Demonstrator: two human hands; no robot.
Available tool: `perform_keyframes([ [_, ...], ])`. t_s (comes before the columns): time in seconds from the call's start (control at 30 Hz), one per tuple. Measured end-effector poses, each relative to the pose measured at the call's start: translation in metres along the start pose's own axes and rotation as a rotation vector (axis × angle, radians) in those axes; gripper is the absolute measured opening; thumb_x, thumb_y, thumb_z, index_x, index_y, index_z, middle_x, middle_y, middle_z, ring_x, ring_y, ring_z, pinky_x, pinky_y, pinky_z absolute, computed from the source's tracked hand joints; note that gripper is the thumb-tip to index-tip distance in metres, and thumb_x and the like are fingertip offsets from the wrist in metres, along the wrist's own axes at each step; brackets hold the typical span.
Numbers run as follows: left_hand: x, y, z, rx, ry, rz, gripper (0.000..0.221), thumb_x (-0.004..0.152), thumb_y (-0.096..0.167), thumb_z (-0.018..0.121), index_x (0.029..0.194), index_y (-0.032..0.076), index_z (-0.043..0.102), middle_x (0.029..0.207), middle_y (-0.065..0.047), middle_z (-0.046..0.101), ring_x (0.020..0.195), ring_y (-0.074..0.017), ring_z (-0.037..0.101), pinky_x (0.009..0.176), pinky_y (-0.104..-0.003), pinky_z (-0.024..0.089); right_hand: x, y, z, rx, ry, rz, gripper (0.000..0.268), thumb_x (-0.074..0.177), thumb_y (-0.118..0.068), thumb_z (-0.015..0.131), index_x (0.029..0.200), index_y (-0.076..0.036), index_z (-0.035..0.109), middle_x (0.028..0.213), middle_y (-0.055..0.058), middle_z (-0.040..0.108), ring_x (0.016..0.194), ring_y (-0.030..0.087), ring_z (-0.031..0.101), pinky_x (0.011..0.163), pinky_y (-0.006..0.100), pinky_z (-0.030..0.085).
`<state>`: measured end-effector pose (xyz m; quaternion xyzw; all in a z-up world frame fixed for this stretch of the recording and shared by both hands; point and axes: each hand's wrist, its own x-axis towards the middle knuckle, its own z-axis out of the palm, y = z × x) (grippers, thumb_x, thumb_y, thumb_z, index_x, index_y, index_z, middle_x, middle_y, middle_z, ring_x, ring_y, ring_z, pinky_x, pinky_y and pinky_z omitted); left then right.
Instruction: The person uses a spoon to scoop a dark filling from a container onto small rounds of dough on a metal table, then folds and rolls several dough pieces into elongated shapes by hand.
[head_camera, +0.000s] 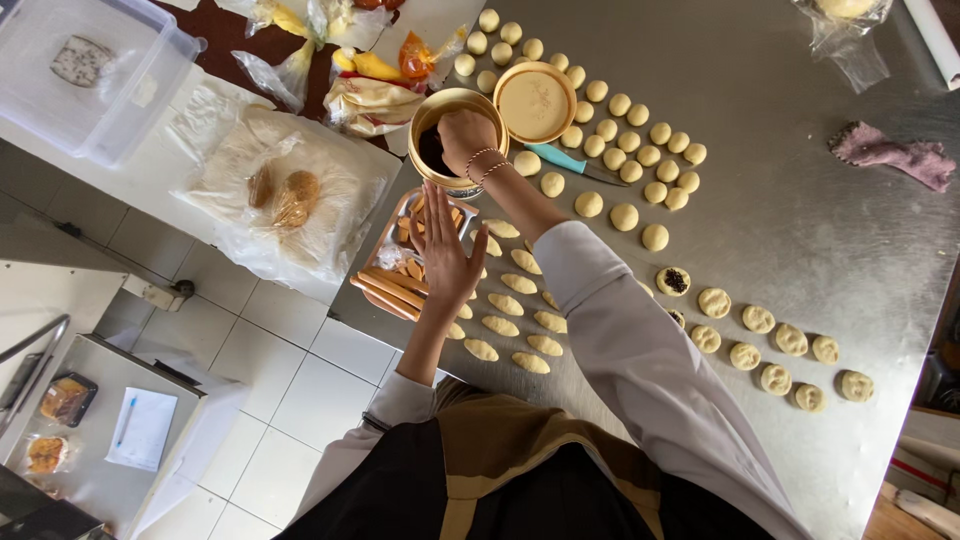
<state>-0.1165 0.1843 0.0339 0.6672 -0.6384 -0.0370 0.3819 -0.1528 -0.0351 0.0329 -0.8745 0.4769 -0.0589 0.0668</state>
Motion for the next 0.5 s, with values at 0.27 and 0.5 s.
perform_keyframes([
  [0.27, -0.003, 0.030, -0.003, -0.132, 0.092, 0.039, 0.084, 0.104, 0.037, 0.065, 0.163, -0.001, 0.019, 0.170, -0.029, 0.017, 0.159, -0.0425, 0.023, 0.127, -0.059, 0.020, -0.032, 0.023, -0.057, 0.491, 0.141, 0.024, 0.021, 0.078, -0.004, 0.064, 0.086, -0.010, 0.082, 0.086, 0.010, 0.079, 0.080, 0.024, 0.073, 0.077, 0.038, 0.058],
  [0.5, -0.013, 0.071, 0.000, -0.177, 0.055, 0.158, 0.077, 0.103, 0.035, 0.064, 0.160, 0.000, 0.026, 0.166, -0.023, 0.029, 0.153, -0.0402, 0.033, 0.124, -0.057, 0.026, -0.087, 0.060, -0.094, 0.988, 0.024, 0.146, 0.018, 0.091, -0.004, 0.068, 0.105, -0.002, 0.078, 0.084, 0.008, 0.080, 0.066, 0.008, 0.073, 0.062, 0.024, 0.060],
])
